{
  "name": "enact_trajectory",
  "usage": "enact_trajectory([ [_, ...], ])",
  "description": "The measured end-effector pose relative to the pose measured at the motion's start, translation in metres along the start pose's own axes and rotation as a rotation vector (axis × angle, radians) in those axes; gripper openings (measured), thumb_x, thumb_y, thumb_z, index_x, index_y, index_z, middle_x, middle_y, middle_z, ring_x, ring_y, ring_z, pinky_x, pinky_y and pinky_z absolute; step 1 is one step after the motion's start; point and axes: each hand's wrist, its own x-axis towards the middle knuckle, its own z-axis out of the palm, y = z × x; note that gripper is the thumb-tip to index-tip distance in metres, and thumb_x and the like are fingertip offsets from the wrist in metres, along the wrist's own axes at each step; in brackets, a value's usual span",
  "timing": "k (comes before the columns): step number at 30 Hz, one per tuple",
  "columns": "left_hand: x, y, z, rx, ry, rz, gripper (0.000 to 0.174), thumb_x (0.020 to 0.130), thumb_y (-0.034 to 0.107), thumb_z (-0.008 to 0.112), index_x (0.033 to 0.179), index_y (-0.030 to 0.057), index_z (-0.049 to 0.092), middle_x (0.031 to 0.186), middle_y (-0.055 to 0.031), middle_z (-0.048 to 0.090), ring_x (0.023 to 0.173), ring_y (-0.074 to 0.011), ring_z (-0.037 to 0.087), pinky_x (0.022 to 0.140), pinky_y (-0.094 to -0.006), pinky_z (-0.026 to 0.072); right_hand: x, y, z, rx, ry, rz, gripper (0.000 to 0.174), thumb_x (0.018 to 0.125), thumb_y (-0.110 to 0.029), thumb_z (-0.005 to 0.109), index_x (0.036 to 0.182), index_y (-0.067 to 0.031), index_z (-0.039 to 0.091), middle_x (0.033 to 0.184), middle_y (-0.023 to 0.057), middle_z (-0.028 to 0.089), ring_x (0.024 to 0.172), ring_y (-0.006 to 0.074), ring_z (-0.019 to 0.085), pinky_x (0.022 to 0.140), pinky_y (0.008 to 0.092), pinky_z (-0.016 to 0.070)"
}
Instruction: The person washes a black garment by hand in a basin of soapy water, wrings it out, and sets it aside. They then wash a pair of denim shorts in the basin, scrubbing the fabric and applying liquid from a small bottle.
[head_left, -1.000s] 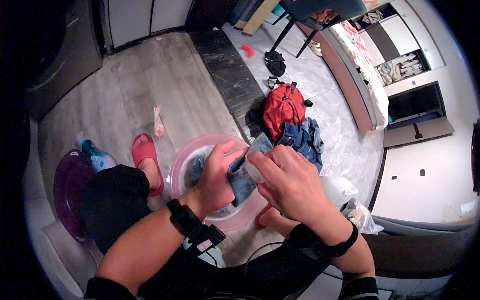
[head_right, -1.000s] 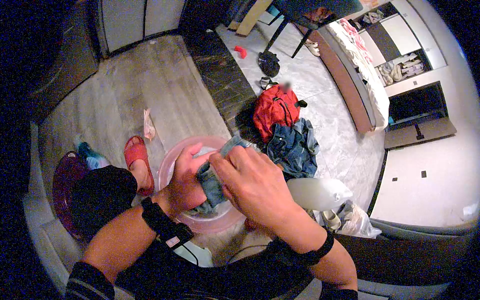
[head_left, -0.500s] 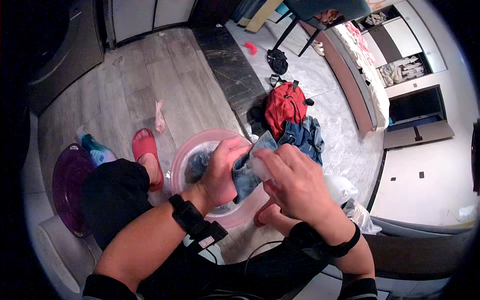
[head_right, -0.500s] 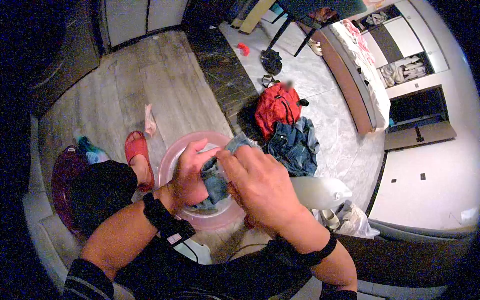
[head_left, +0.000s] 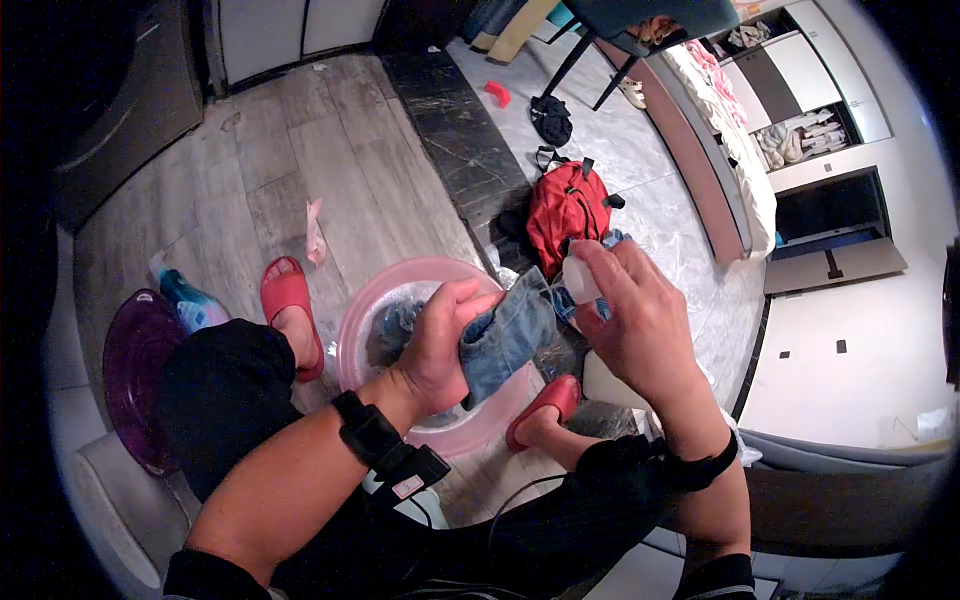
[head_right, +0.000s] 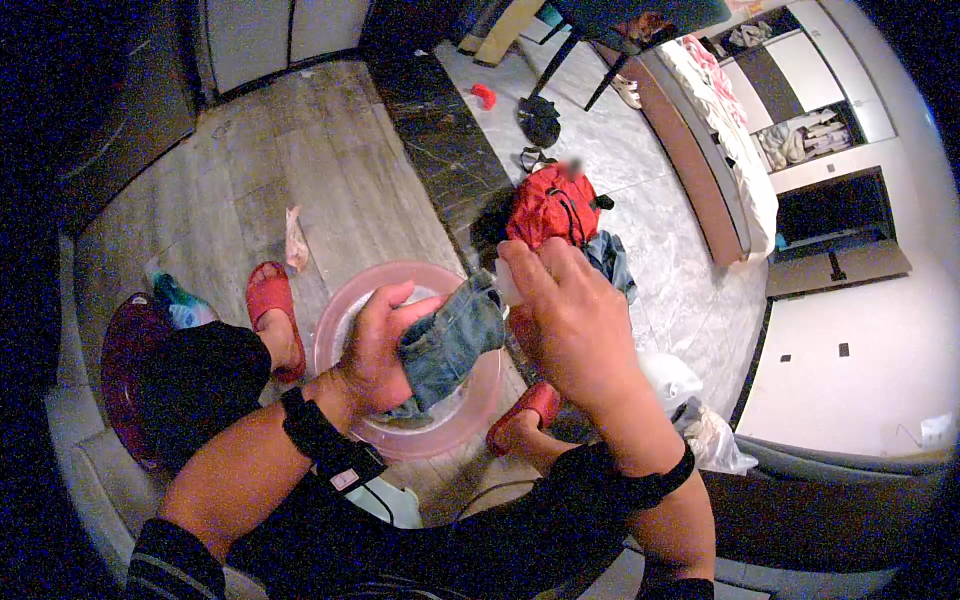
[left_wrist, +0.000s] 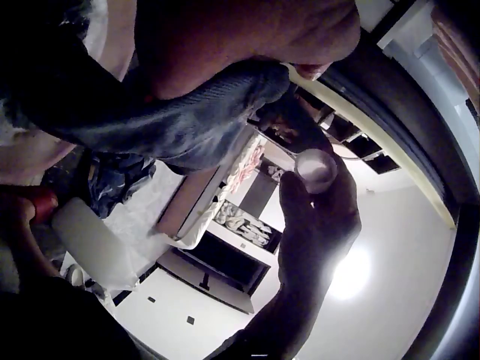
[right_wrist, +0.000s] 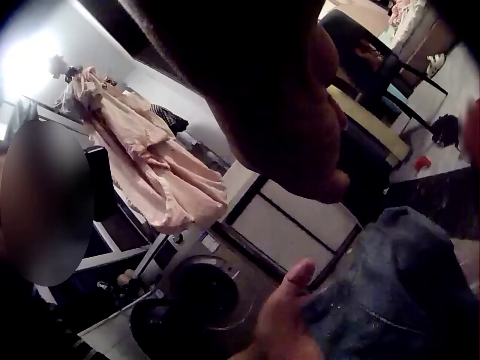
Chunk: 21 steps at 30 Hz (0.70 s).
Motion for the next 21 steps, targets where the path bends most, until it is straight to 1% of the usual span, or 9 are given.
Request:
enact_trajectory([
  [2, 0.000, 0.000, -0.001, 0.013, 0.008, 0.004, 0.070, 0.087, 0.054, 0.039, 0.129, -0.0020, 0.046, 0.113, -0.0131, 0.063, 0.094, -0.0228, 0.063, 0.086, -0.0339, 0.0485, -0.001, 0.006, -0.002, -0.030, -0.010, 0.002, 0.049, 0.066, -0.004, 0.064, 0.113, -0.0093, 0.053, 0.088, 0.0089, 0.051, 0.084, 0.0281, 0.058, 0.068, 0.0382, 0.0514],
  [4, 0.002, -0.001, -0.005, 0.021, 0.022, 0.004, 0.070, 0.086, 0.053, 0.039, 0.128, -0.0019, 0.047, 0.112, -0.0129, 0.063, 0.093, -0.0224, 0.063, 0.085, -0.0337, 0.0489, 0.000, 0.006, -0.004, -0.029, 0.010, 0.040, 0.049, 0.065, -0.001, 0.064, 0.113, -0.0112, 0.056, 0.087, 0.0090, 0.054, 0.082, 0.0286, 0.059, 0.068, 0.0382, 0.0497],
  [8, 0.001, -0.002, -0.004, 0.011, 0.018, 0.001, 0.069, 0.086, 0.053, 0.039, 0.128, -0.0018, 0.047, 0.111, -0.0127, 0.064, 0.093, -0.0223, 0.064, 0.086, -0.0336, 0.0488, 0.002, 0.005, -0.007, -0.047, 0.037, 0.058, 0.049, 0.065, 0.001, 0.064, 0.112, -0.0126, 0.057, 0.086, 0.0093, 0.055, 0.081, 0.0290, 0.059, 0.069, 0.0380, 0.0489],
  [14, 0.000, -0.002, -0.003, 0.008, 0.007, -0.016, 0.069, 0.087, 0.053, 0.037, 0.129, -0.0017, 0.046, 0.112, -0.0127, 0.063, 0.095, -0.0225, 0.063, 0.087, -0.0339, 0.0482, 0.005, 0.007, -0.011, -0.098, 0.019, 0.099, 0.050, 0.065, 0.001, 0.064, 0.113, -0.0117, 0.056, 0.087, 0.0100, 0.054, 0.081, 0.0291, 0.059, 0.069, 0.0381, 0.0490],
  [17, 0.001, -0.002, -0.005, -0.006, -0.014, -0.025, 0.069, 0.088, 0.052, 0.036, 0.130, -0.0015, 0.046, 0.115, -0.0129, 0.062, 0.097, -0.0227, 0.062, 0.089, -0.0342, 0.0475, 0.005, 0.001, -0.014, -0.038, 0.032, 0.015, 0.051, 0.064, 0.001, 0.066, 0.113, -0.0107, 0.056, 0.087, 0.0101, 0.055, 0.081, 0.0295, 0.059, 0.068, 0.0381, 0.0492],
  [21, 0.003, -0.002, -0.008, -0.034, -0.026, -0.029, 0.068, 0.089, 0.051, 0.033, 0.131, -0.0013, 0.045, 0.117, -0.0132, 0.061, 0.101, -0.0232, 0.061, 0.091, -0.0356, 0.0461, 0.003, -0.010, -0.016, -0.012, 0.019, -0.032, 0.052, 0.063, 0.002, 0.066, 0.113, -0.0092, 0.057, 0.085, 0.0096, 0.054, 0.078, 0.0290, 0.059, 0.065, 0.0373, 0.0490],
])
